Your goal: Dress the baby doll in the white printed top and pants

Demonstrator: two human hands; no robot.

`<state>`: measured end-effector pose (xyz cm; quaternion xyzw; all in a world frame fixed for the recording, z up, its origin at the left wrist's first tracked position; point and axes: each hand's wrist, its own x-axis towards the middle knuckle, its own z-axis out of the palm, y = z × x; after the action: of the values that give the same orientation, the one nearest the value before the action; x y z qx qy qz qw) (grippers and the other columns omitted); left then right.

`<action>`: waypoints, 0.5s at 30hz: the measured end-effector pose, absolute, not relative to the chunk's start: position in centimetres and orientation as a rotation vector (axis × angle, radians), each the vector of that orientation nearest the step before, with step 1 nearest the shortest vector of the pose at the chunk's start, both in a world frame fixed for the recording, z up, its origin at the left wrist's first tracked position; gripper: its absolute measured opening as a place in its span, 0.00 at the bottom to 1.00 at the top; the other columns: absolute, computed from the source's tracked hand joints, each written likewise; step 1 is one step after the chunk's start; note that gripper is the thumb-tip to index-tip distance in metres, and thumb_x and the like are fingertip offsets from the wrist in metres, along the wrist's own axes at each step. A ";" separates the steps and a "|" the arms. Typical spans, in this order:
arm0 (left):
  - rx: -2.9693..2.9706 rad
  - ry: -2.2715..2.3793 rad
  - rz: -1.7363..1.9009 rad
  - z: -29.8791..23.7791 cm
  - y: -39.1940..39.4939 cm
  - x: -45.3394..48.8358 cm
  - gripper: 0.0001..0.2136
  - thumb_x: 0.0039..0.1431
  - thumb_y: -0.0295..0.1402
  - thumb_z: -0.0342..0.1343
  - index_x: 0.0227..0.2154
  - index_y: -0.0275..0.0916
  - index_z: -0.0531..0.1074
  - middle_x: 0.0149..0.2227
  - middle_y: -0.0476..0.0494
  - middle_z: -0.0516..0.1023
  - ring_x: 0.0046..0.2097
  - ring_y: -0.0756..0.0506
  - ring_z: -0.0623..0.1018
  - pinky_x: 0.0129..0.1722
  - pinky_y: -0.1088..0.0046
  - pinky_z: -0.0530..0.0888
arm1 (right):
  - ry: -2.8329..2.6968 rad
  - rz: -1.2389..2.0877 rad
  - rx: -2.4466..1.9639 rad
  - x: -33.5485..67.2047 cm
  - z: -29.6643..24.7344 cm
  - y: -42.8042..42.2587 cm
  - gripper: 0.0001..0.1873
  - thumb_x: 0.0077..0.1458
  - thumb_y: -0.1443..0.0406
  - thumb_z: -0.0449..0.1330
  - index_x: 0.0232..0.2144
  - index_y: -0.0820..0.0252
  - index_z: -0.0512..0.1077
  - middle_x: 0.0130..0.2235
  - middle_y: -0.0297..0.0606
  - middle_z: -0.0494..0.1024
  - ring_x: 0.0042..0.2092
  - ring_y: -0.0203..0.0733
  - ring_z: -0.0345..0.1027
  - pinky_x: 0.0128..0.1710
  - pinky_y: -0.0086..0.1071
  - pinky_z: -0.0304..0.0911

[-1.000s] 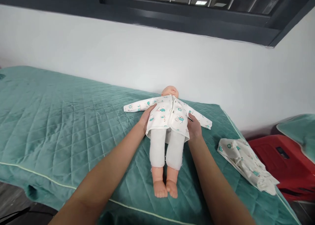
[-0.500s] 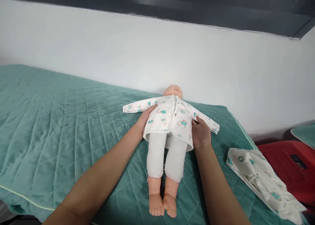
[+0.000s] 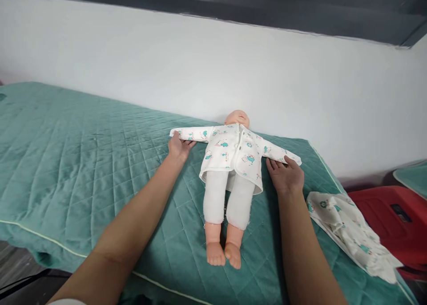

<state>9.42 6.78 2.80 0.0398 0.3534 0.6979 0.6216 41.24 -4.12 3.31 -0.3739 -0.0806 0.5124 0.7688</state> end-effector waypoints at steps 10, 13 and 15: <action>0.077 0.884 1.776 2.2 8.2 8.4 0.08 0.70 0.28 0.47 0.38 0.37 0.71 0.41 0.42 0.80 0.46 0.48 0.81 0.47 0.70 0.80 | -0.160 1.067 -0.839 42.4 3.1 -4.2 0.16 0.50 0.72 0.55 0.42 0.55 0.64 0.48 0.40 0.73 0.51 0.38 0.73 0.45 0.35 0.78; 0.078 0.915 1.805 2.1 8.5 8.2 0.08 0.69 0.26 0.47 0.38 0.37 0.71 0.41 0.42 0.80 0.47 0.48 0.81 0.47 0.70 0.79 | -0.147 1.051 -0.848 42.6 3.1 -4.3 0.16 0.49 0.72 0.55 0.42 0.55 0.64 0.48 0.40 0.72 0.50 0.38 0.73 0.45 0.34 0.78; 0.082 0.943 1.823 2.0 8.6 8.1 0.07 0.69 0.26 0.47 0.38 0.37 0.70 0.41 0.43 0.79 0.47 0.48 0.81 0.48 0.69 0.79 | -0.141 1.044 -0.846 42.7 3.2 -4.3 0.16 0.49 0.72 0.55 0.42 0.55 0.65 0.48 0.40 0.72 0.50 0.39 0.73 0.45 0.35 0.78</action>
<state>8.06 8.62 2.05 0.0342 0.3931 0.7593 0.5174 42.66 -4.34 3.24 -0.3914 -0.0653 0.4830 0.7805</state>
